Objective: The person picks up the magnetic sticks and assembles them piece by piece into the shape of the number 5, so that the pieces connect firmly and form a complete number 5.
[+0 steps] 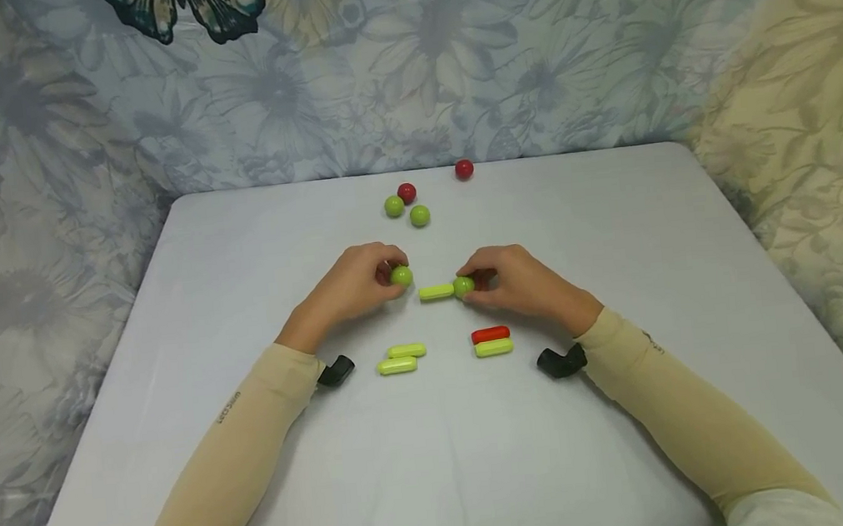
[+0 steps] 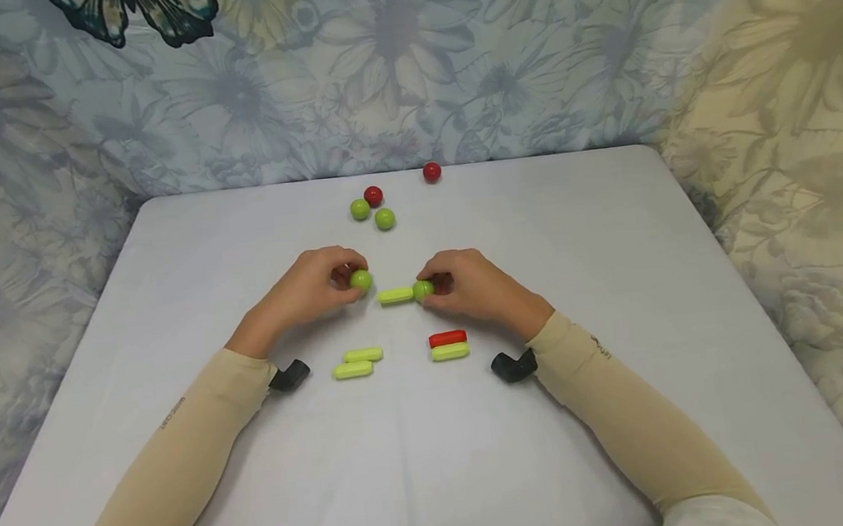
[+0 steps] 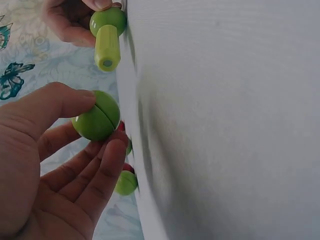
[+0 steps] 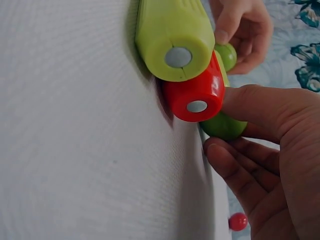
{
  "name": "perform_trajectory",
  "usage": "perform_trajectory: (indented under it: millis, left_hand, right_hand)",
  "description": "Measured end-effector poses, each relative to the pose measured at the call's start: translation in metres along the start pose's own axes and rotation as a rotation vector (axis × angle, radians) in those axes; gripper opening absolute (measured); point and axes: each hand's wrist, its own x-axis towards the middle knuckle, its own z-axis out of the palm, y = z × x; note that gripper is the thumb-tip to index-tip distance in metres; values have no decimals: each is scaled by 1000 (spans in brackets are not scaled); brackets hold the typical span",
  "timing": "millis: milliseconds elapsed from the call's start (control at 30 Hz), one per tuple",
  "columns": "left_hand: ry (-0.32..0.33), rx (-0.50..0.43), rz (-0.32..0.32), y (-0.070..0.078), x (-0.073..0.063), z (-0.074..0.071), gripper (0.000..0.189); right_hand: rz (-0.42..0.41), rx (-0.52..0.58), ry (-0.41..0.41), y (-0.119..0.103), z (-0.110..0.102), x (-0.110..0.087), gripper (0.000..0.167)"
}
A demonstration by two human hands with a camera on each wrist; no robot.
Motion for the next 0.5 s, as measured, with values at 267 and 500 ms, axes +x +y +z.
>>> perform_trajectory:
  millis: [267,500]
  left_hand:
    - [29,-65,-32,0,-20,-5,26]
    - [78,-120,-41,-3,-38,-5,26]
  right_hand:
    - [9,-1,-12,2,3,2,35]
    - [2,-10,2,2,4,3,35]
